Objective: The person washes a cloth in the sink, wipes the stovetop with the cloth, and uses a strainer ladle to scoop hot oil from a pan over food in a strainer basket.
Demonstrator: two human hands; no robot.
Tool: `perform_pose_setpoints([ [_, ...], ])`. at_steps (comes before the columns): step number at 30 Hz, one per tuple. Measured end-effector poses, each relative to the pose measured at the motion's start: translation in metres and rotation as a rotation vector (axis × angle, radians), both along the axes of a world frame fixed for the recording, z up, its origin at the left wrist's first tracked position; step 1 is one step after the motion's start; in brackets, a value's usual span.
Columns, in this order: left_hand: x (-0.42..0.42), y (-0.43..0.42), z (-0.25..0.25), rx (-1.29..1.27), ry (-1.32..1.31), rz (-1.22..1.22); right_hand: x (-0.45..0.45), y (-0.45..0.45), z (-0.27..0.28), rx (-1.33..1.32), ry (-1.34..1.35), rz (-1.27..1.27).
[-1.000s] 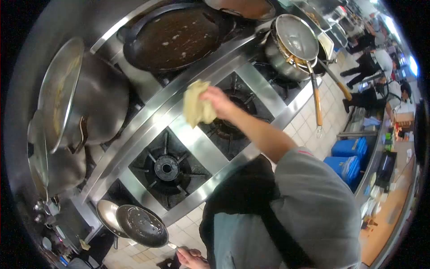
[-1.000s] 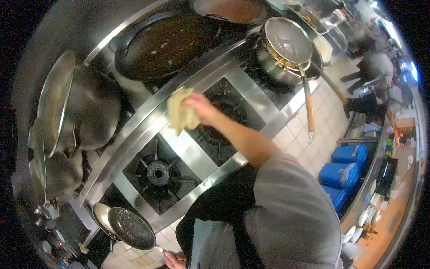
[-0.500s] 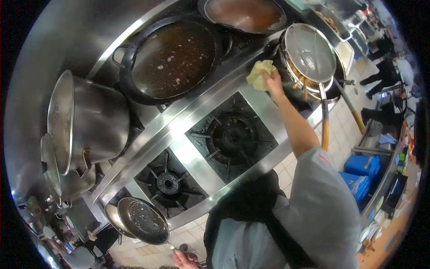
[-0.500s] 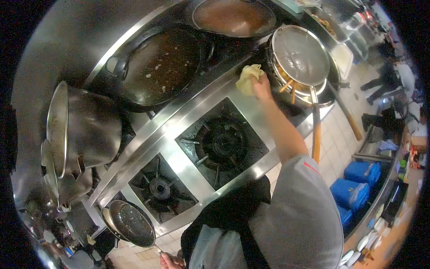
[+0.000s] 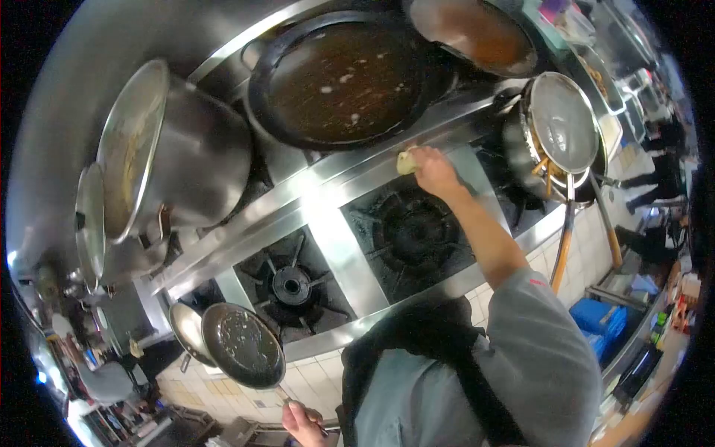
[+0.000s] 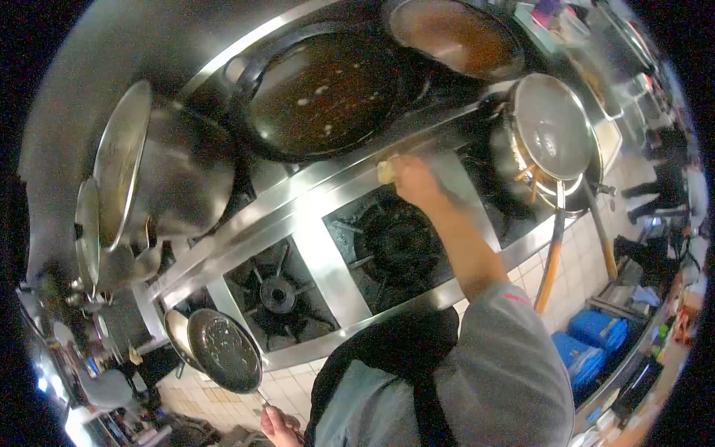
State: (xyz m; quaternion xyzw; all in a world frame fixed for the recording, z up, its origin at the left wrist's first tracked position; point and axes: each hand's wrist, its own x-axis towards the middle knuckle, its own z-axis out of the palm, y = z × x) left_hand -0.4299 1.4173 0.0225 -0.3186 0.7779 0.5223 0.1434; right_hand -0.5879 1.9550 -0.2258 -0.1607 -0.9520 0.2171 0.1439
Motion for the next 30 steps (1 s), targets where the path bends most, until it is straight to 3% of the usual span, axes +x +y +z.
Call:
perform_pose_setpoints([
  [3, 0.005, -0.025, -0.013, 0.020, 0.054, 0.062, -0.034, -0.052, -0.029, 0.001, -0.007, 0.108],
  [4, 0.012, -0.040, -0.017, 0.052, 0.062, 0.072, -0.040, -0.078, 0.008, 0.028, -0.084, 0.171],
  [7, 0.020, -0.056, -0.025, 0.153, 0.119, 0.113, -0.062, -0.122, -0.003, -0.163, -0.032, 0.223],
  [11, 0.034, -0.084, -0.033, 0.169, 0.082, 0.140, -0.090, -0.184, -0.005, -0.139, -0.139, 0.289],
  [18, 0.051, -0.125, -0.041, 0.148, 0.090, 0.142, -0.112, -0.236, -0.031, -0.247, -0.010, 0.558],
  [25, 0.044, -0.171, -0.054, 0.264, 0.134, 0.056, -0.027, -0.255, -0.023, -0.350, -0.159, 0.601],
  [30, 0.008, -0.173, -0.075, 0.307, 0.150, -0.071, 0.048, -0.282, 0.002, -0.441, -0.098, 0.641],
])
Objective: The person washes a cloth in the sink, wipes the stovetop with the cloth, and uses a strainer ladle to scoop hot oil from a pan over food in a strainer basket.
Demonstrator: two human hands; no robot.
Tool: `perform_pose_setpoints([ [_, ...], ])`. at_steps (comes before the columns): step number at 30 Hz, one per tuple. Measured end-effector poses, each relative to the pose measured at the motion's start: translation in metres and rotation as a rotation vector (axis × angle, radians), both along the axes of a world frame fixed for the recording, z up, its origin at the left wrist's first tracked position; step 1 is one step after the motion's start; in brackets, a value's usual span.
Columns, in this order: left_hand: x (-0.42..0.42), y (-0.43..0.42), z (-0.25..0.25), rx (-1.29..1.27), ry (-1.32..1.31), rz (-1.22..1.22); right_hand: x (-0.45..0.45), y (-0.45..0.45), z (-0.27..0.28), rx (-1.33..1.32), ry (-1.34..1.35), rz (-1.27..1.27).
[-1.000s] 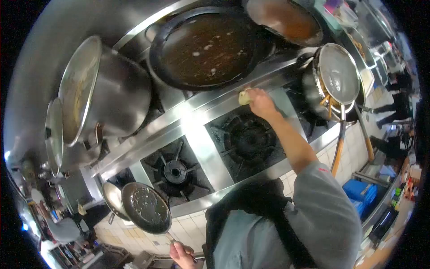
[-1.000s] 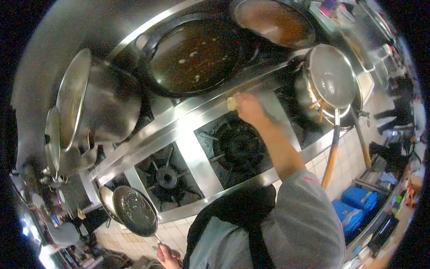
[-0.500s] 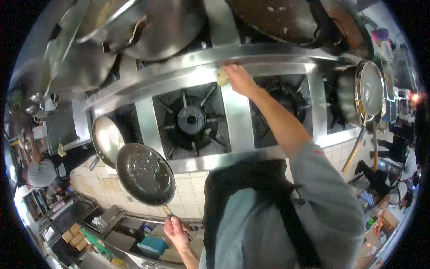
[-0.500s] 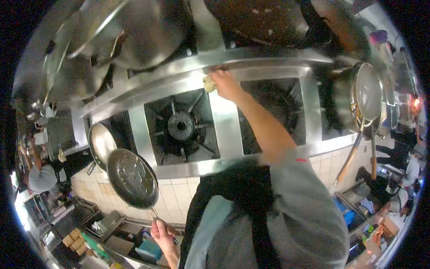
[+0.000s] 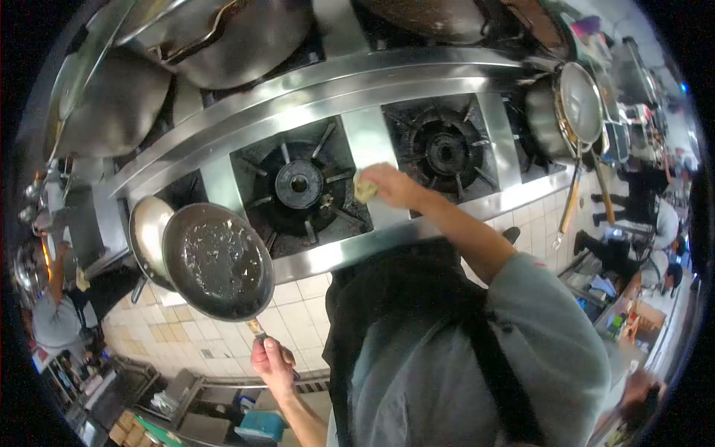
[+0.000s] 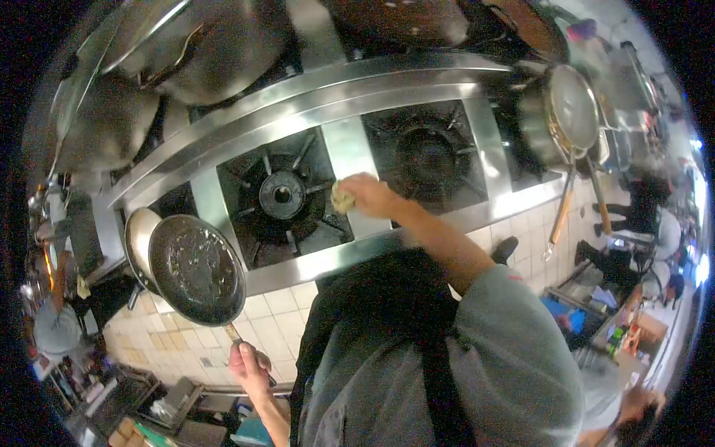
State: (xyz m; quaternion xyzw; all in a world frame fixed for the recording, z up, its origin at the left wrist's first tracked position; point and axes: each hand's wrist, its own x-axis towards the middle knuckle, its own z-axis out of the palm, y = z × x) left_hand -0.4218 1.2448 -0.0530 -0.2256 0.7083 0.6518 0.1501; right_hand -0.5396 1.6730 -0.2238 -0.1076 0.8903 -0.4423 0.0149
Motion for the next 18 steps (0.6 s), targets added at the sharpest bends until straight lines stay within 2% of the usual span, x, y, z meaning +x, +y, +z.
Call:
perform_pose_setpoints([
  [2, -0.020, 0.012, -0.004, 0.005, 0.013, -0.056, 0.030, -0.007, -0.017, 0.005, 0.058, -0.030],
  [4, -0.043, 0.031, -0.010, -0.001, -0.009, -0.181, 0.053, -0.011, -0.023, -0.043, -0.016, 0.059],
  [5, -0.055, 0.045, -0.015, 0.009, -0.016, -0.255, 0.058, -0.014, 0.013, -0.192, -0.312, 0.050],
  [6, -0.065, 0.056, -0.022, -0.010, -0.019, -0.325, 0.068, -0.017, 0.002, -0.011, -0.113, 0.061],
  [7, -0.075, 0.075, -0.029, 0.018, -0.003, -0.371, 0.079, -0.013, -0.007, -0.061, -0.123, 0.140],
  [8, -0.084, 0.095, -0.034, 0.006, 0.000, -0.451, 0.087, -0.014, -0.031, -0.093, -0.295, 0.141],
  [10, -0.100, 0.143, -0.018, -0.071, -0.057, -0.562, 0.100, -0.001, -0.008, -0.166, -0.438, 0.079],
  [12, -0.112, 0.169, -0.054, 0.075, -0.012, -0.640, 0.114, 0.015, -0.009, -0.176, -0.519, 0.050],
  [14, -0.119, 0.204, -0.059, 0.008, 0.046, -0.769, 0.142, 0.036, -0.025, -0.440, -0.641, -0.216],
  [16, -0.119, 0.232, -0.071, 0.063, -0.031, -0.812, 0.167, 0.062, 0.028, -0.667, -0.645, -0.469],
  [17, -0.118, 0.248, -0.068, 0.084, -0.122, -0.809, 0.182, 0.070, 0.034, -0.835, -0.610, -0.571],
  [18, -0.117, 0.257, -0.080, 0.036, -0.086, -0.870, 0.196, 0.081, 0.037, -0.997, -0.567, -0.673],
])
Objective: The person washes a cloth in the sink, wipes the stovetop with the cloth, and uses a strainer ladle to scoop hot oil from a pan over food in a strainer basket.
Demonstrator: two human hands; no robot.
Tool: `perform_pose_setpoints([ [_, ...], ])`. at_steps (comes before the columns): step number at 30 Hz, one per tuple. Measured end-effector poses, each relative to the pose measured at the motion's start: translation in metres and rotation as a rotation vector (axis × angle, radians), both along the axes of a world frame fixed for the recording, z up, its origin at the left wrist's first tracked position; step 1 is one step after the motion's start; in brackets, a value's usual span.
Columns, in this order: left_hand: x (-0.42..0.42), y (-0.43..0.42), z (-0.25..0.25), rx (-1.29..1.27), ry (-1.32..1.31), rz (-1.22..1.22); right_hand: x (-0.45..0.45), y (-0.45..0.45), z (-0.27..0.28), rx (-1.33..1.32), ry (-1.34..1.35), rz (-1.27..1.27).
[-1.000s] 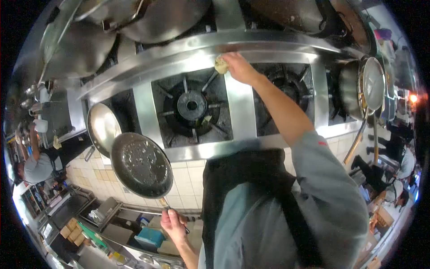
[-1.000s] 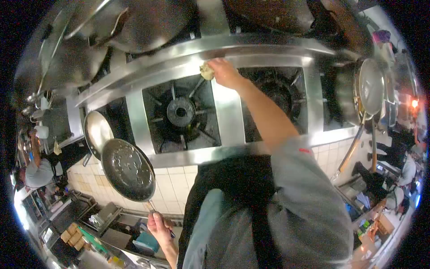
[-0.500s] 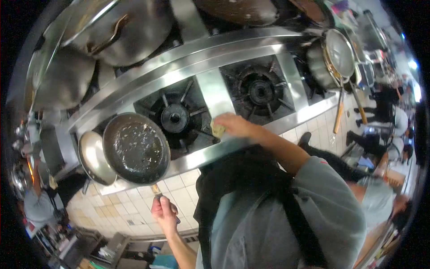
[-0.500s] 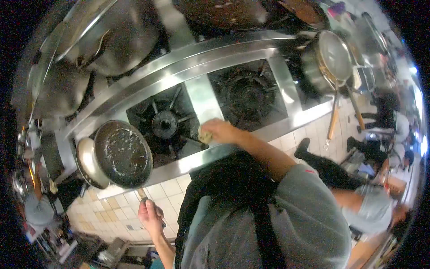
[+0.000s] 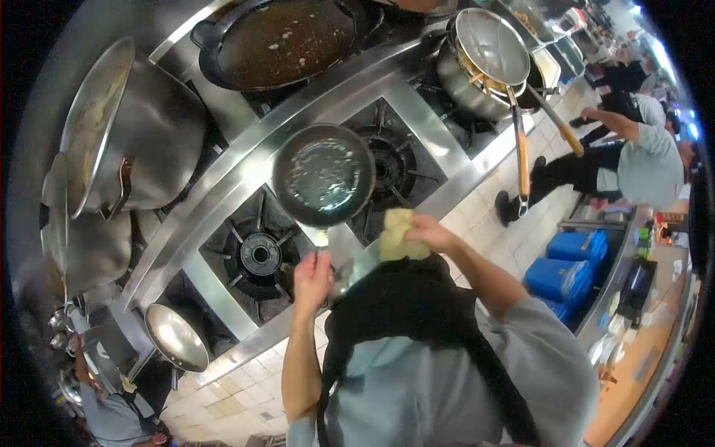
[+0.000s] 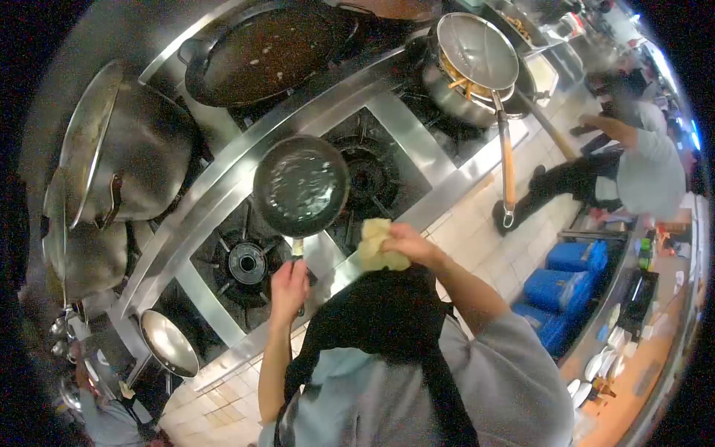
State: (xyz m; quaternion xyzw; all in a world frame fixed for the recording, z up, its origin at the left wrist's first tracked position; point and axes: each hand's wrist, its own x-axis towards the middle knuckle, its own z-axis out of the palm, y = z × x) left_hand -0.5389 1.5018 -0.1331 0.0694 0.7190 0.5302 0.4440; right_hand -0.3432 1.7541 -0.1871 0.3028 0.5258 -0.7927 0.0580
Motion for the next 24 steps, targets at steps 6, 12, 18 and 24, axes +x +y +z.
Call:
perform_pose_setpoints([
  [6, 0.018, 0.064, -0.037, -0.007, -0.049, -0.223, 0.057, 0.049, 0.011, -0.080, 0.071, -0.248],
  [12, 0.031, 0.075, -0.072, -0.030, -0.119, -0.301, 0.060, 0.048, 0.013, -0.129, 0.108, -0.334],
  [18, 0.025, 0.069, -0.038, -0.058, 0.043, -0.469, 0.040, 0.051, 0.011, -0.140, 0.133, -0.308],
  [24, 0.026, 0.053, -0.024, 0.036, 0.362, -0.198, -0.011, 0.051, 0.021, -0.090, 0.201, -0.307],
])
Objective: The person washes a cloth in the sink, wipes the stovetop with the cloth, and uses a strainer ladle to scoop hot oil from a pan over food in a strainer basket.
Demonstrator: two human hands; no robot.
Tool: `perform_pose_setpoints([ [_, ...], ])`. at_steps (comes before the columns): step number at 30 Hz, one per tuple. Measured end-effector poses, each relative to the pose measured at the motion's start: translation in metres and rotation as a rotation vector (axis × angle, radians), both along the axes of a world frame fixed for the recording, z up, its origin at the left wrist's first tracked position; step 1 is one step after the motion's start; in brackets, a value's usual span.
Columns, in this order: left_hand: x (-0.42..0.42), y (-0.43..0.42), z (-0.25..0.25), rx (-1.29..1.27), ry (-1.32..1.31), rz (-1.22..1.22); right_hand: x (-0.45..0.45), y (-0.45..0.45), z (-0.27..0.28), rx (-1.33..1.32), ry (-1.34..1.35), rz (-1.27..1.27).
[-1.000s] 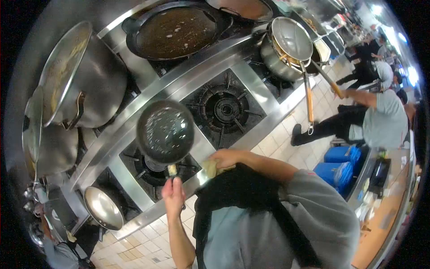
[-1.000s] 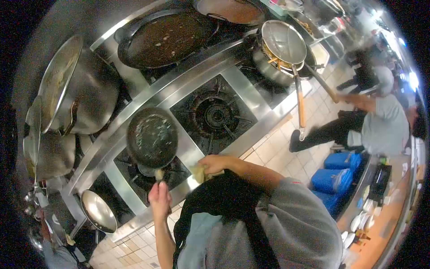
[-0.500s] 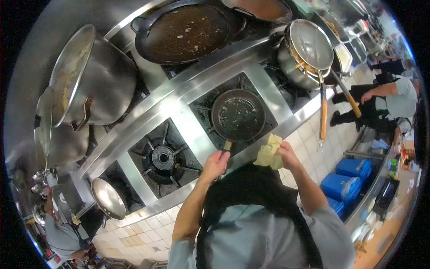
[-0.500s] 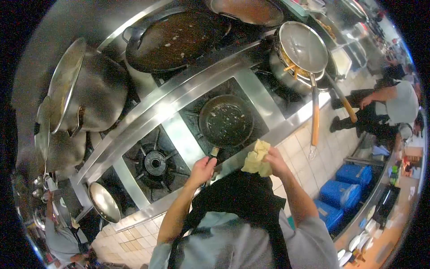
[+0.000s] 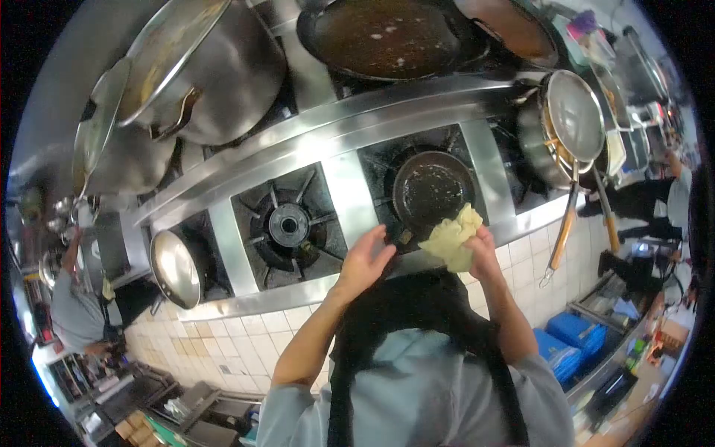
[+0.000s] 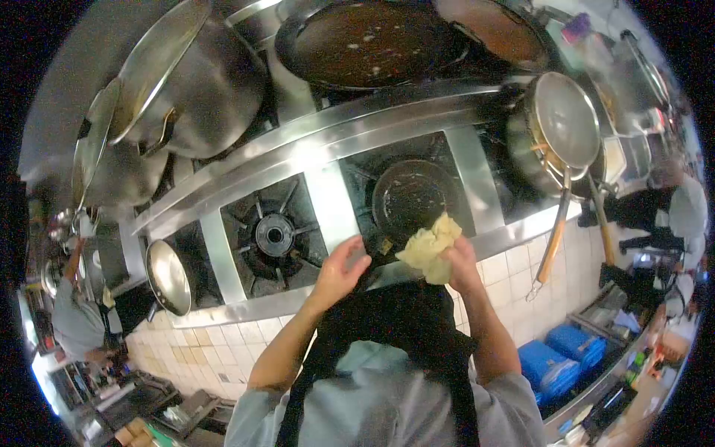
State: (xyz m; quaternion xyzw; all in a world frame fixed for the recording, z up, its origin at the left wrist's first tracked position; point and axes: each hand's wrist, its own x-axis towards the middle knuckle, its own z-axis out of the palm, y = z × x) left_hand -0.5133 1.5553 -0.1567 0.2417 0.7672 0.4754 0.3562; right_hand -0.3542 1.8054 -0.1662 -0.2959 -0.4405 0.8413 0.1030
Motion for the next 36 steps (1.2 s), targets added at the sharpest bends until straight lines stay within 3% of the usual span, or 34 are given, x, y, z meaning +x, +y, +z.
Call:
perform_pose_setpoints([
  [1, 0.000, 0.002, 0.006, 0.153, 0.067, 0.146, -0.016, -0.005, 0.012, -0.006, -0.006, 0.019],
  [3, -0.003, 0.011, 0.013, 0.228, -0.085, 0.179, -0.052, -0.019, 0.037, -0.023, 0.002, 0.102],
  [4, -0.005, 0.021, 0.029, 0.353, -0.326, 0.266, -0.063, -0.022, 0.032, 0.051, 0.056, 0.208],
  [6, -0.011, 0.037, 0.056, 0.505, -0.803, 0.440, -0.093, -0.037, 0.044, 0.358, 0.133, 0.443],
  [7, -0.018, 0.043, 0.053, 0.506, -0.803, 0.450, -0.110, -0.044, 0.058, 0.459, 0.137, 0.572],
  [9, -0.034, 0.054, 0.044, 0.496, -0.729, 0.630, -0.129, -0.051, 0.083, 0.938, 0.217, 0.631],
  [13, -0.072, 0.080, 0.031, 0.622, -0.714, 0.738, -0.127, -0.041, 0.081, 0.964, 0.216, 0.584],
  [14, -0.084, 0.090, 0.028, 0.635, -0.786, 0.810, -0.121, -0.037, 0.075, 0.827, 0.184, 0.525],
  [16, -0.113, 0.109, -0.008, 0.658, -0.886, 0.820, -0.111, -0.030, 0.064, 0.630, 0.145, 0.429],
  [19, -0.146, 0.148, -0.053, 0.763, -1.000, 0.813, -0.104, -0.023, 0.053, 0.538, 0.111, 0.383],
  [23, -0.194, 0.193, -0.113, 1.076, -1.029, 0.877, -0.109, -0.022, 0.056, 0.583, 0.068, 0.322],
  [24, -0.195, 0.190, -0.070, 0.982, -1.073, 1.034, -0.110, -0.019, 0.055, 0.637, 0.056, 0.311],
  [25, -0.195, 0.180, -0.065, 0.982, -1.064, 1.049, -0.108, -0.015, 0.050, 0.664, 0.038, 0.282],
  [29, -0.190, 0.134, -0.036, 0.809, -0.776, 1.254, -0.097, -0.008, 0.047, 0.663, -0.044, 0.180],
  [31, -0.182, 0.090, -0.011, 0.373, 0.113, 0.802, -0.088, -0.007, 0.040, 0.650, -0.090, 0.157],
  [32, -0.187, 0.079, -0.006, 0.315, 0.512, 0.713, -0.086, -0.011, 0.037, 0.631, -0.116, 0.124],
  [33, -0.193, 0.068, 0.000, 0.300, 0.513, 0.724, -0.085, -0.018, 0.035, 0.610, -0.145, 0.099],
  [35, -0.223, 0.050, 0.007, -0.053, 1.049, 0.373, -0.090, -0.032, 0.030, 0.632, -0.132, 0.116],
  [36, -0.238, 0.047, -0.007, -0.145, 1.160, 0.362, -0.091, -0.036, 0.026, 0.676, -0.150, 0.191],
])
